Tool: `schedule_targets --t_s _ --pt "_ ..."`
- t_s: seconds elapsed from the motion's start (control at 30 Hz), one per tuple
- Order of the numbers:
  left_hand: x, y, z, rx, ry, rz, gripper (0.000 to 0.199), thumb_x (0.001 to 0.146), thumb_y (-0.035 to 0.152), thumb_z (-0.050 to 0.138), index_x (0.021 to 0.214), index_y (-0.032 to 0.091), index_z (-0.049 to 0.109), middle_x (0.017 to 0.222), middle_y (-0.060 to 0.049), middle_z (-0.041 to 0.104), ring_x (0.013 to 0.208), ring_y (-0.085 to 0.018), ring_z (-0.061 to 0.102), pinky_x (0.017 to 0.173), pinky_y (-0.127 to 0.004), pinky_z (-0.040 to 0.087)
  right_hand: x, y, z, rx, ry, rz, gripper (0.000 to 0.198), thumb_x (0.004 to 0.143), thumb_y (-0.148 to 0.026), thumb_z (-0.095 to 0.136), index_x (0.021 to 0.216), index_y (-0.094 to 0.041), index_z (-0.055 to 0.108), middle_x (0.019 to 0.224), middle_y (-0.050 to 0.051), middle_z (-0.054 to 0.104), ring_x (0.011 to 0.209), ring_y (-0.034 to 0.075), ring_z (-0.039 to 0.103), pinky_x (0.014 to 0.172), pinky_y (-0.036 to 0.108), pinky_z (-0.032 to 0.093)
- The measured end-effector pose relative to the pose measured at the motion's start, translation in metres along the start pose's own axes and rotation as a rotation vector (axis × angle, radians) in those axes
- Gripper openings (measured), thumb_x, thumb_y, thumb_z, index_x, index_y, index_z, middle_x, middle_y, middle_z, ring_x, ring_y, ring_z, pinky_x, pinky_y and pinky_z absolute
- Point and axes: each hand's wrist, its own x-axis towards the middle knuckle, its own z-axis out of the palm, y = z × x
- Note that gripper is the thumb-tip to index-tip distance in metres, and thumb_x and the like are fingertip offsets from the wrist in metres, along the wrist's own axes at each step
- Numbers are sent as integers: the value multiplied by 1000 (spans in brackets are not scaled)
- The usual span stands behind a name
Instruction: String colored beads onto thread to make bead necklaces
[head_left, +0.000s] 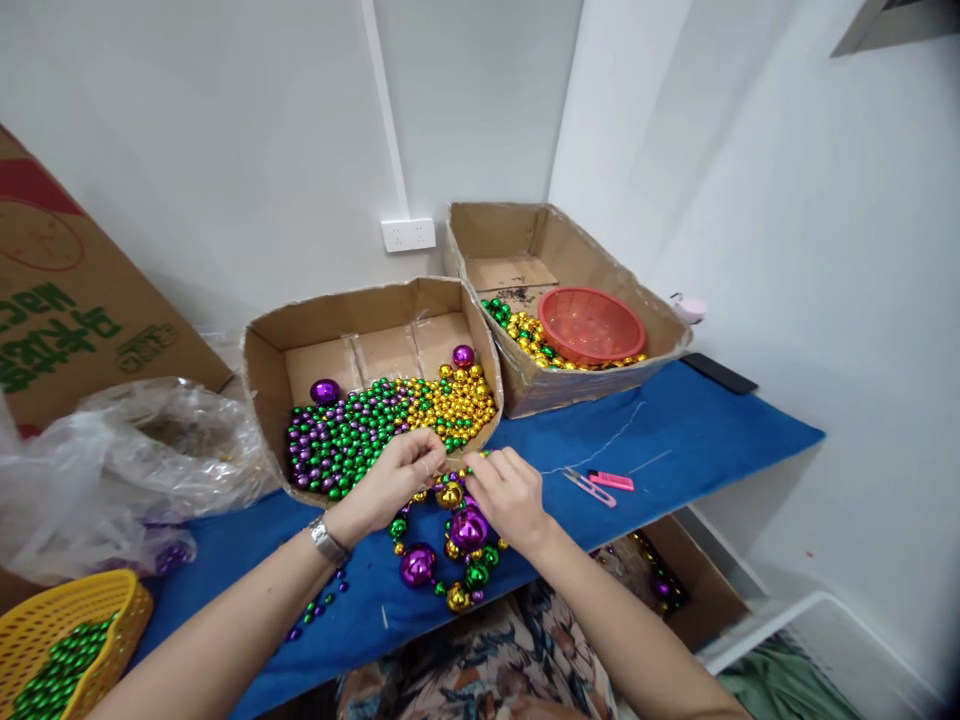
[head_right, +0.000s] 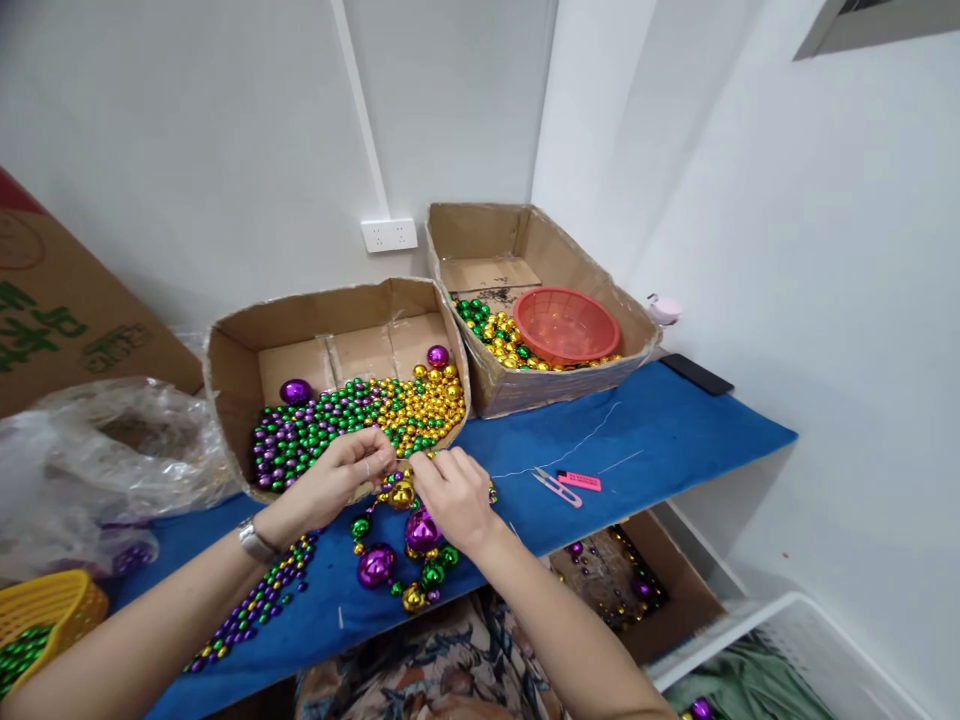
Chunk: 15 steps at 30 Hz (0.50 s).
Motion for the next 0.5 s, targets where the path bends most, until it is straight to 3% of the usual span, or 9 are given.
schedule_targets --t_s 0.1,0.17,0.3,0.37,0.5 --pt "-3 0 0 15 24 19 26 89 40 54 78 17 52 73 0 55 66 -12 49 60 -24 39 -23 -8 -11 258 -79 72 33 95 -24 51 127 -18 54 95 7 70 83 17 63 78 29 48" --pt "-5 2 0 66 23 56 27 90 41 52 78 17 52 73 0 55 67 -13 49 62 -25 40 -35 -11 -19 431 -172 104 37 96 -24 48 133 -19 50 99 5 71 82 15 66 78 26 50" --pt "-10 1 7 207 -14 122 28 92 40 49 77 17 52 70 1 50 64 -12 44 59 -24 37 -32 -11 -30 670 -298 313 27 97 -27 46 119 -22 61 100 3 72 84 14 67 78 24 50" --pt "-14 -1 12 259 -35 155 27 93 39 48 77 17 52 69 2 48 64 -12 42 59 -24 36 -23 -11 -30 716 -283 402 25 96 -29 47 110 -22 66 96 4 72 84 15 66 78 26 50" --pt "-21 -6 21 350 -38 189 25 94 36 45 80 17 54 69 2 49 63 -12 42 58 -24 34 -10 -17 -20 956 -202 647 27 93 -37 51 106 -20 67 89 4 70 69 13 62 62 24 48"
